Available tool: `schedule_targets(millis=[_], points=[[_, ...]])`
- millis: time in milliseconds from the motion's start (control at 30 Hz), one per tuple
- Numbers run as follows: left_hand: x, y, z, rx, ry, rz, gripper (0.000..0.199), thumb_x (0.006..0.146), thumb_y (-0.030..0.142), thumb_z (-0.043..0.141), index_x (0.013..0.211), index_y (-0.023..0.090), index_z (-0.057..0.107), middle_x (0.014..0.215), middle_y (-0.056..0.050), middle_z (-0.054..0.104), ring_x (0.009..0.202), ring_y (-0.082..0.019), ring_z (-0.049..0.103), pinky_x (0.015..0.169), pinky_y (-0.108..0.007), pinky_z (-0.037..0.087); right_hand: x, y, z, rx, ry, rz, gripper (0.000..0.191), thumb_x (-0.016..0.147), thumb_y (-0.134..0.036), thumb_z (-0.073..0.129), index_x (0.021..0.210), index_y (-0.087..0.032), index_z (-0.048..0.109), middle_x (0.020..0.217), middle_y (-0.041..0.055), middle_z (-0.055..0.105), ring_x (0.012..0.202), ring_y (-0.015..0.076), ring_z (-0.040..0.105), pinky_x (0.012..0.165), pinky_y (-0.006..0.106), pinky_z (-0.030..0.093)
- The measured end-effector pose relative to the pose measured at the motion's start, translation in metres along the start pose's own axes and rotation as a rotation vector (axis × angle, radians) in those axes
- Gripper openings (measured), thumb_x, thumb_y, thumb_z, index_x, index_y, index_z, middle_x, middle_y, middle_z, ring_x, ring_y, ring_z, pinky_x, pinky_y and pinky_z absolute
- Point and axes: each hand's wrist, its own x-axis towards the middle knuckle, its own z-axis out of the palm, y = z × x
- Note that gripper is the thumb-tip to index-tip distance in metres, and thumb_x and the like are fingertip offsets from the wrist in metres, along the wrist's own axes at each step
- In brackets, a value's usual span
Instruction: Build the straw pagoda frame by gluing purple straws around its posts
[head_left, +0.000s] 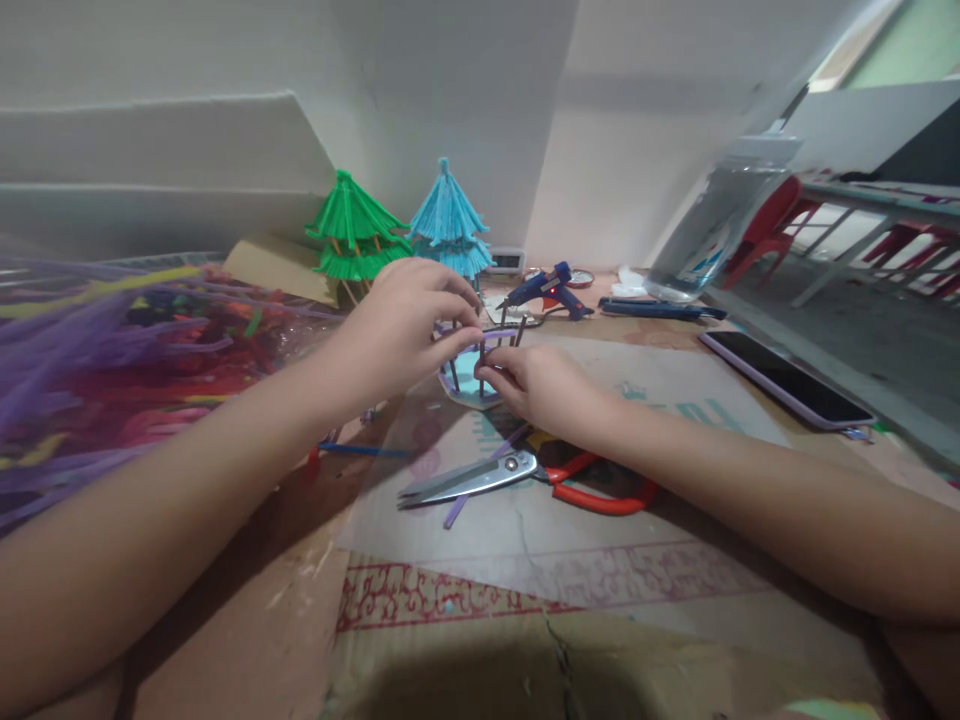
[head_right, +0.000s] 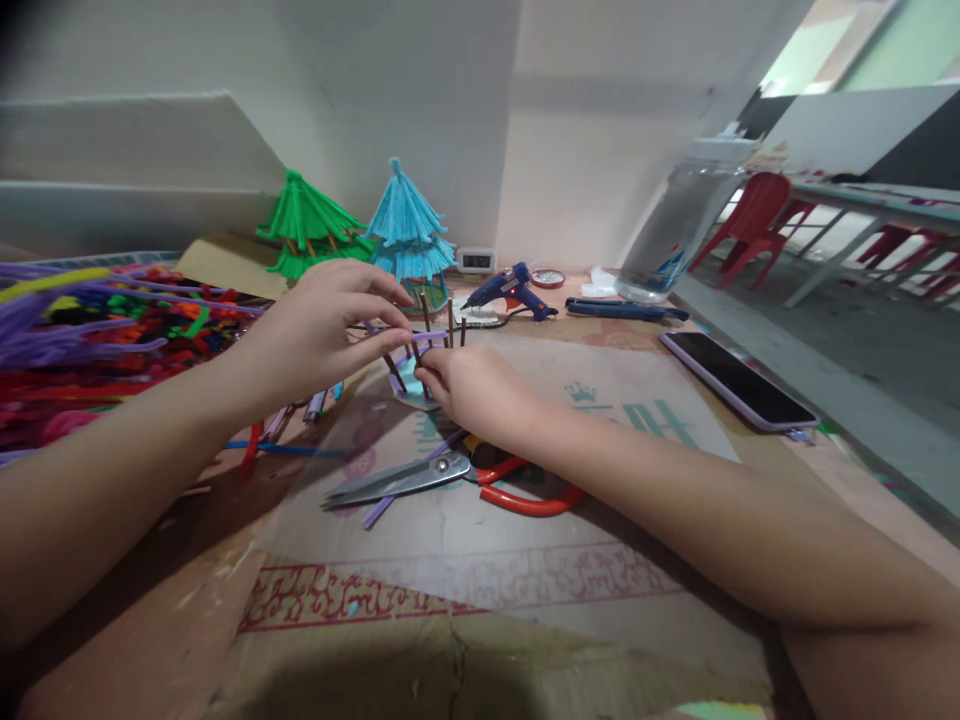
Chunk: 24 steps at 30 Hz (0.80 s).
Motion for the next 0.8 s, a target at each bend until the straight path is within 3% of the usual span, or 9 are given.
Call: schedule_targets(millis=[633, 800], points=[[0.0012, -0.0023, -0.0001, 0.027, -0.021, 0.031, 0.024, 0.096, 0.039, 0.058, 0.086, 0.024, 0.074, 0.106, -0.007, 0.073, 0.106, -0.027, 0.063, 0.097, -0.045, 0.042, 0.0009, -0.0025, -0.0016, -0.063, 0.022, -0.024, 0.029, 0.099, -0.030, 0.051, 0.082, -0.016, 0.071, 0.063, 0.0010, 0.061, 0.052, 0.0111, 0.034, 0.057, 0.028, 0.023], [0.0003, 0.0037, 0.0010, -0.002, -0.022, 0.001, 0.024, 0.096, 0.037, 0.057, 0.088, 0.022, 0.073, 0.107, -0.007, 0.073, 0.105, -0.026, 0.063, 0.096, -0.044, 0.042, -0.0038, -0.0016, -0.0043, -0.067, 0.014, -0.011, 0.032, 0.101, -0.032, 0.049, 0.086, -0.016, 0.073, 0.067, 0.0027, 0.065, 0.055, 0.0117, 0.040, 0.058, 0.028, 0.025]])
